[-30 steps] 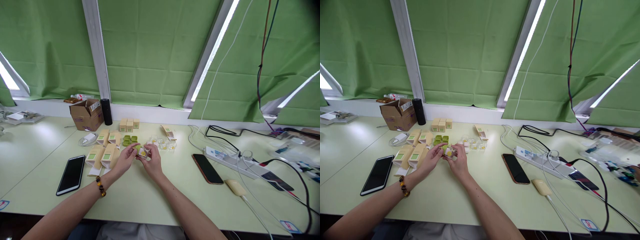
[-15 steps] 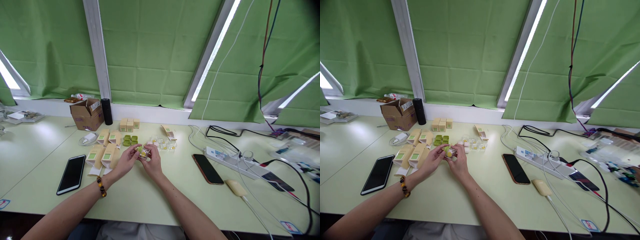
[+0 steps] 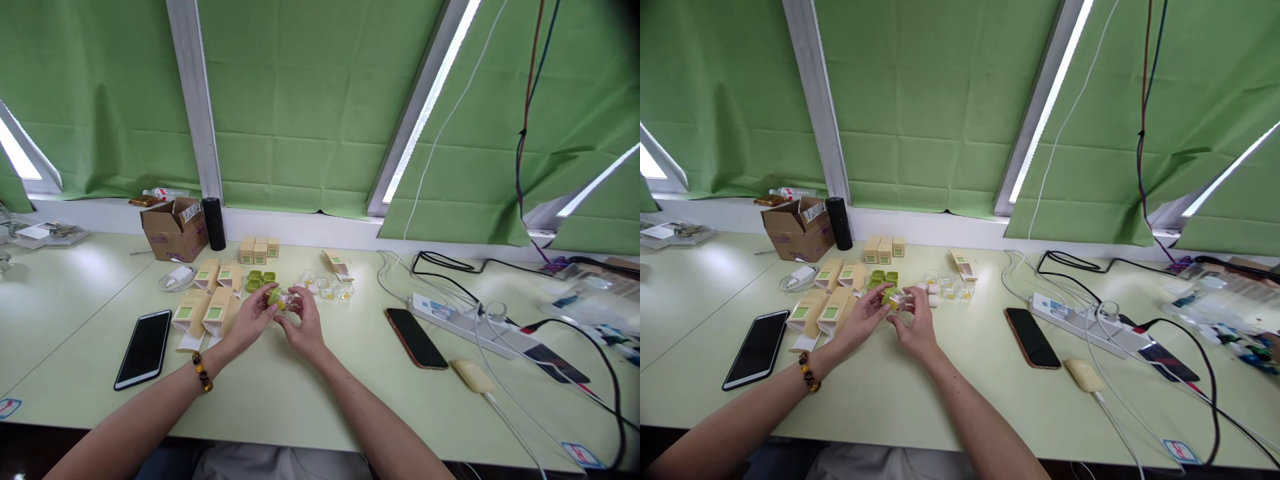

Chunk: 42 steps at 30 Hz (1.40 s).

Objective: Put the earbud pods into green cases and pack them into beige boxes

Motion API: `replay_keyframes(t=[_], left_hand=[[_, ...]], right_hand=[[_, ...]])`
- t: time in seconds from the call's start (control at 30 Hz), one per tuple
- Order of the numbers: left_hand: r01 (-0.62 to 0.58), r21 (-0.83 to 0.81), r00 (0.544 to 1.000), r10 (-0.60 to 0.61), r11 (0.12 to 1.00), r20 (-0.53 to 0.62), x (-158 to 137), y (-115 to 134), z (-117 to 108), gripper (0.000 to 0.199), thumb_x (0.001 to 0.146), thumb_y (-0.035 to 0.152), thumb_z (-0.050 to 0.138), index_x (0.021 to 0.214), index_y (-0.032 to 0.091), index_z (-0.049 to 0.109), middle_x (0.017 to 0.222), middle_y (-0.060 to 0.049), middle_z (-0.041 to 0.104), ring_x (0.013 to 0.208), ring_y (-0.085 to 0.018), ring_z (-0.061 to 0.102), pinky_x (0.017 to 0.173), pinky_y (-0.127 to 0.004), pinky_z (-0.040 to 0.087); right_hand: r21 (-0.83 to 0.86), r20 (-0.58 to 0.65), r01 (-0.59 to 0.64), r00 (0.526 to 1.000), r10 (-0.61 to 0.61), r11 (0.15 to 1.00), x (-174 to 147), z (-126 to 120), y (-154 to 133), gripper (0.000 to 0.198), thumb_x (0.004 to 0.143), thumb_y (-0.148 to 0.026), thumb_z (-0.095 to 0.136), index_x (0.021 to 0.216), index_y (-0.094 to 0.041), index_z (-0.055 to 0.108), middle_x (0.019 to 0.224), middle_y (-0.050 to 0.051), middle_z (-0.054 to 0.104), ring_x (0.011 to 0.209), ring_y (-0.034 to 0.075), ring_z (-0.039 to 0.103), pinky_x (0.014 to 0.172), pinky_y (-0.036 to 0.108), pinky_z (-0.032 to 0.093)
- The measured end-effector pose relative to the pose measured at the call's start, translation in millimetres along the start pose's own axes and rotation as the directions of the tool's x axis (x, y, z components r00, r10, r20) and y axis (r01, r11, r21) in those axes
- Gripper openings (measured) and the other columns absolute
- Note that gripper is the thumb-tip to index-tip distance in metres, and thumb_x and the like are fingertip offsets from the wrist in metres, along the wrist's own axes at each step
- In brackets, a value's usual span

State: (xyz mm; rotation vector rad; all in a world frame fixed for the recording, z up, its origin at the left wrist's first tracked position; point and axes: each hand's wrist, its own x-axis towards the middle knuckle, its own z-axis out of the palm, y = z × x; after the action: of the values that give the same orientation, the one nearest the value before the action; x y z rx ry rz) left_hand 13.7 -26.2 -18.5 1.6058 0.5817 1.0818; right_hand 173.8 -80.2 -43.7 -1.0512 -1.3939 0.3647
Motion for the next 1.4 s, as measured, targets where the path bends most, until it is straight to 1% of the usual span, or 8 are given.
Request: replay_keyframes(t=[0.13,0.3,0.47,0.6,0.7,0.87,1.03,1.4], left_hand=[[-0.048,0.069,0.998,0.051,0.996,-0.031,1,2,-7,0.055,0.095,0.043,0.072,0.145,0.023,0.059,0.134,-0.013,0.066,0.12,-0.026,0.065,0.108,-0.042,0.052],[-0.122,0.163,0.99,0.132,0.979,-0.051,-1,2,-9,0.054,0.095,0.035,0.073,0.145,0.025,0.054,0.135,-0.012,0.065,0.125,-0.026,0.065,0.111,-0.043,0.051],[-0.126,0.159,0.987,0.14,0.979,-0.083,-2,-5,-8,0.058,0.096,0.034,0.073,0.145,0.026,0.043,0.123,-0.009,0.064,0.121,-0.025,0.064,0.111,-0.044,0.05],[-0.095,0.131,0.99,0.108,0.987,-0.095,0,-7,-7,0.051,0.097,0.037,0.072,0.141,0.026,0.048,0.122,-0.009,0.062,0.122,-0.024,0.062,0.109,-0.042,0.051],[-0.087,0.083,0.995,0.091,0.993,-0.047,1,-5,-7,0.044,0.099,0.039,0.068,0.137,0.024,0.052,0.125,-0.011,0.061,0.123,-0.024,0.061,0.107,-0.041,0.051],[-0.107,0.052,0.993,0.105,0.993,0.052,-1,-4,-9,0.053,0.096,0.036,0.074,0.142,0.026,0.05,0.137,-0.013,0.059,0.128,-0.027,0.058,0.108,-0.043,0.05],[-0.1,0.116,0.995,0.097,0.988,0.032,-1,-7,-7,0.057,0.093,0.032,0.077,0.144,0.028,0.051,0.144,-0.012,0.057,0.131,-0.028,0.058,0.107,-0.043,0.051],[-0.116,0.141,0.993,0.114,0.983,0.019,2,-9,-7,0.043,0.095,0.033,0.074,0.136,0.026,0.059,0.14,-0.011,0.061,0.125,-0.026,0.061,0.107,-0.044,0.051]], right_hand=[[0.128,0.047,-0.042,0.998,0.036,0.991,1,-1,-3,0.052,0.092,-0.03,0.073,0.139,-0.028,0.051,0.139,0.013,0.06,0.112,0.025,0.071,0.098,0.046,0.065],[0.155,0.069,-0.096,0.994,0.086,0.983,3,-2,-2,0.05,0.097,-0.037,0.069,0.142,-0.029,0.05,0.13,0.013,0.065,0.117,0.025,0.07,0.101,0.046,0.062],[0.265,0.131,-0.161,0.983,0.129,0.951,2,1,2,0.058,0.094,-0.042,0.074,0.144,-0.031,0.046,0.125,0.01,0.065,0.099,0.021,0.073,0.097,0.045,0.063],[0.329,0.159,-0.189,0.977,0.143,0.925,2,3,2,0.063,0.093,-0.047,0.075,0.145,-0.032,0.044,0.124,0.01,0.066,0.098,0.02,0.074,0.094,0.044,0.064],[0.353,0.16,-0.202,0.975,0.154,0.914,4,3,0,0.064,0.092,-0.051,0.076,0.144,-0.032,0.045,0.123,0.01,0.067,0.098,0.021,0.075,0.092,0.043,0.065],[0.379,0.107,-0.185,0.982,0.156,0.907,9,1,-4,0.056,0.092,-0.053,0.076,0.138,-0.03,0.052,0.112,0.007,0.072,0.093,0.022,0.077,0.09,0.045,0.067],[0.371,0.103,-0.202,0.979,0.176,0.906,9,-1,-5,0.054,0.092,-0.05,0.076,0.138,-0.031,0.055,0.114,0.007,0.072,0.094,0.023,0.077,0.091,0.046,0.067],[0.426,0.138,-0.225,0.973,0.183,0.876,10,1,-7,0.054,0.089,-0.052,0.08,0.132,-0.03,0.057,0.114,0.007,0.072,0.096,0.025,0.078,0.094,0.046,0.066]])
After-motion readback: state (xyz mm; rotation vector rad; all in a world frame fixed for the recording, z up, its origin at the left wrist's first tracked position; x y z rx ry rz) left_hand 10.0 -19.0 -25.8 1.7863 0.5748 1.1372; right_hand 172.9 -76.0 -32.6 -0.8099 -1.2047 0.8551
